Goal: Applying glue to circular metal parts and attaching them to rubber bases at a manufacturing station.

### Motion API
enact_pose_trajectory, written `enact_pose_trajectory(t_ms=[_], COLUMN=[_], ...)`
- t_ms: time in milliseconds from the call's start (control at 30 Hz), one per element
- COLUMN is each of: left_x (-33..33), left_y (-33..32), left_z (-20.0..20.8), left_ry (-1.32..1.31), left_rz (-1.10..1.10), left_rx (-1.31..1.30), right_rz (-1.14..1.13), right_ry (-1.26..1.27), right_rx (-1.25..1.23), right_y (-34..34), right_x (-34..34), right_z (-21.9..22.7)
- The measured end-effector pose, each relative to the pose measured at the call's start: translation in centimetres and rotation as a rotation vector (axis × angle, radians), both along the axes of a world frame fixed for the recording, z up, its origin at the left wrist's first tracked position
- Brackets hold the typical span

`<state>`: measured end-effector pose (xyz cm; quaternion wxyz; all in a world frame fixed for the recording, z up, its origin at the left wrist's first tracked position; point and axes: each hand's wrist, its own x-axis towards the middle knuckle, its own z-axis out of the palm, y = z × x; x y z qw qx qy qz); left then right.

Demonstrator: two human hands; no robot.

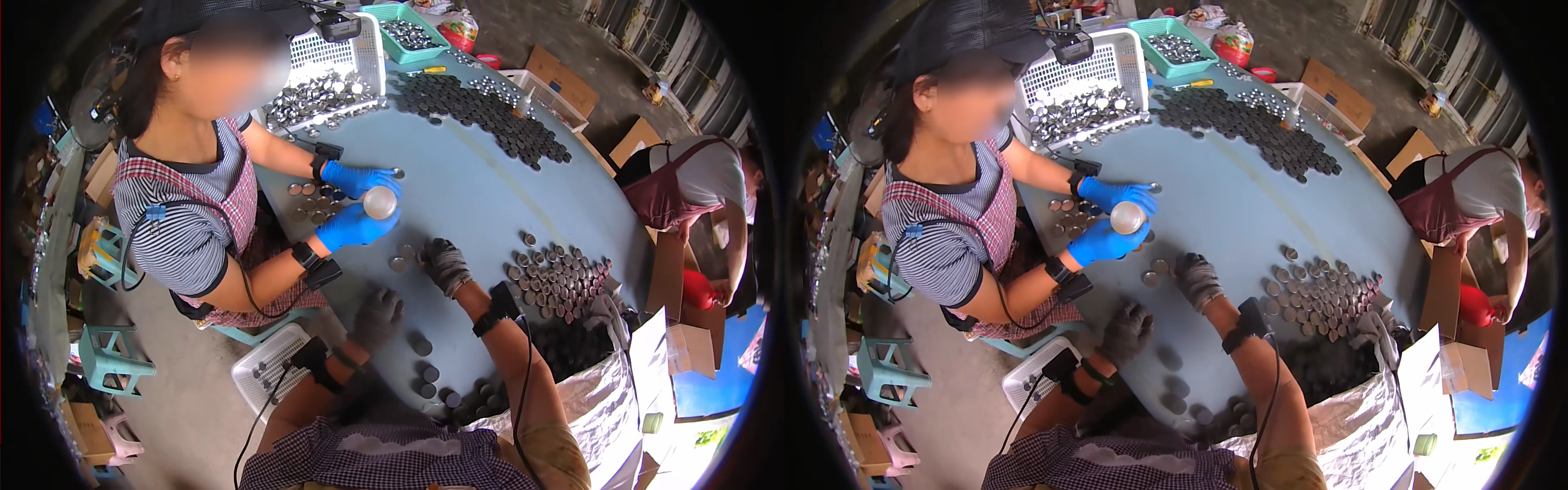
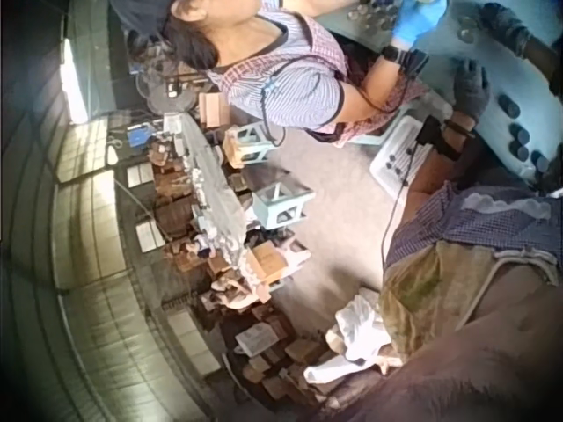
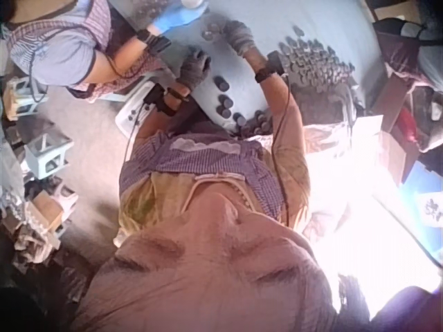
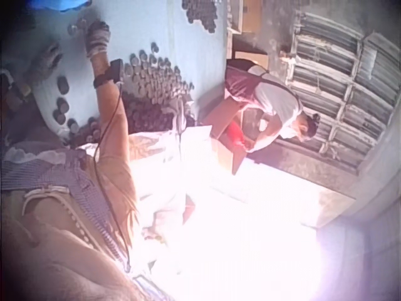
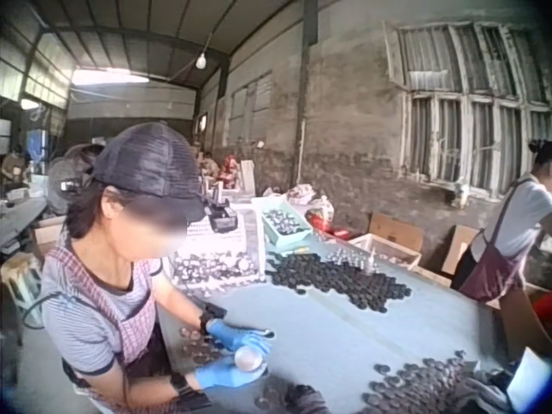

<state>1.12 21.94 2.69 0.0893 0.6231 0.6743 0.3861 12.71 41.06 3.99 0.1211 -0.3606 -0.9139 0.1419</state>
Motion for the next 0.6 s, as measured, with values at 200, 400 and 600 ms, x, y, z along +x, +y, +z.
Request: enact_pose_trajectory(t_ms=[200,400,600], left_x=[-0.7,-1.6,-2.2], left_y=[4.0,8.3,9.6], left_z=[2.2,-0.8,-3.3], left_ry=[0.080,0.162,0.382], left_rz=[0.148,0.207,0.130], left_rx=[0.206,0.025,-0.271], right_rz=[0.003,0.102,0.119], right_ry=[-0.133,-0.336,-0.414], right_rx=[0.055,-0.032,-0.039], right_y=[-1.1,-2.3,-2.6], right_x=[2.7,5.5,6.2], right_z=[0.2,1.9,1.1])
